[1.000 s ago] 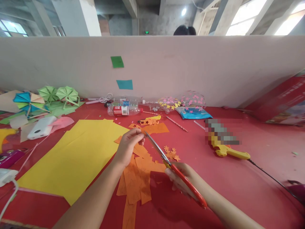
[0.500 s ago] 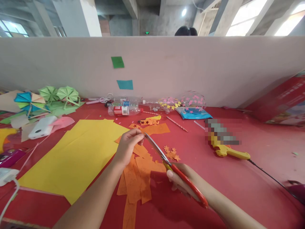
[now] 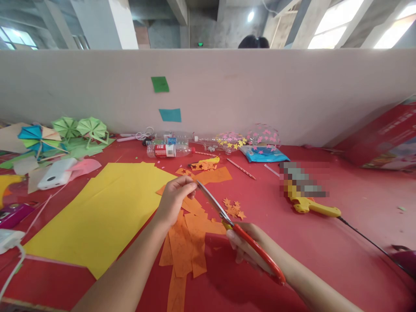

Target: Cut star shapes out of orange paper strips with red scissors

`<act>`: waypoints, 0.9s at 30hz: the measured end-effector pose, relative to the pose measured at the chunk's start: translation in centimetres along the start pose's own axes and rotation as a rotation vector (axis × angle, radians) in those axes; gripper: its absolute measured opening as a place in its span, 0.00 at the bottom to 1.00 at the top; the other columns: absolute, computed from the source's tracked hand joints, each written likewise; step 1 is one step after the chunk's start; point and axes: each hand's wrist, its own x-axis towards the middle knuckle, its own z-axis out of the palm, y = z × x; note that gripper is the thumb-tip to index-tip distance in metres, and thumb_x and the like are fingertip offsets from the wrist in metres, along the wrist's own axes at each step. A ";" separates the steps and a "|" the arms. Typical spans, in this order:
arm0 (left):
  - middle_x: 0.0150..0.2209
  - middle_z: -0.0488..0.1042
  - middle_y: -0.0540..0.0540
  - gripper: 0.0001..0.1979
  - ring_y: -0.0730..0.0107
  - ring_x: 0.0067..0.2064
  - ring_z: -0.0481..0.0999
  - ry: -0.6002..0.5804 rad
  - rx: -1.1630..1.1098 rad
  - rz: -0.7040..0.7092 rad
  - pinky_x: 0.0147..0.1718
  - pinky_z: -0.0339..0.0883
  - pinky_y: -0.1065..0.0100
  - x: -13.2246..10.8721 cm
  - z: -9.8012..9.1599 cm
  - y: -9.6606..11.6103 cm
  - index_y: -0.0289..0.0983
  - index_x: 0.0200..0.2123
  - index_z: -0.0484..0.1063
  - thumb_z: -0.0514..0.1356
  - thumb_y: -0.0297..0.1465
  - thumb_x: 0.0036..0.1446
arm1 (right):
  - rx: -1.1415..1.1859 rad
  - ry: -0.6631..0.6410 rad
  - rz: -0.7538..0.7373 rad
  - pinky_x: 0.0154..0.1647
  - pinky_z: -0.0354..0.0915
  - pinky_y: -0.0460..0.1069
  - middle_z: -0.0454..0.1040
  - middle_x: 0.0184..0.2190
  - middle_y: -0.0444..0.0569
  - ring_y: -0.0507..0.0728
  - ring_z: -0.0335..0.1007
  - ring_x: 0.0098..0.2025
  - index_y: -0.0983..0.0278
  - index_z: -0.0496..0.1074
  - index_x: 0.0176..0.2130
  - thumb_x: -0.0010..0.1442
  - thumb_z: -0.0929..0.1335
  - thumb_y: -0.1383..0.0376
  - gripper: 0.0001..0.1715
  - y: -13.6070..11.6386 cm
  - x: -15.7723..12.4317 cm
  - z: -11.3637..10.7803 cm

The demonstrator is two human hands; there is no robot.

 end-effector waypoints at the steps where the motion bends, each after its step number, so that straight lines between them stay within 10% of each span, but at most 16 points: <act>1: 0.21 0.65 0.54 0.09 0.77 0.25 0.64 0.000 -0.001 0.000 0.30 0.58 0.72 0.0 0.0 0.0 0.37 0.22 0.70 0.59 0.30 0.53 | -0.003 0.005 0.010 0.08 0.49 0.40 0.64 0.17 0.40 0.44 0.51 0.11 0.62 0.58 0.23 0.53 0.64 0.39 0.30 0.0 0.0 0.0; 27: 0.20 0.65 0.53 0.09 0.76 0.25 0.63 -0.002 0.009 -0.014 0.29 0.58 0.71 0.1 -0.2 0.0 0.37 0.20 0.69 0.60 0.31 0.52 | -0.016 -0.020 -0.021 0.08 0.50 0.40 0.54 0.12 0.33 0.45 0.51 0.10 0.61 0.56 0.22 0.54 0.65 0.39 0.30 0.2 0.1 -0.4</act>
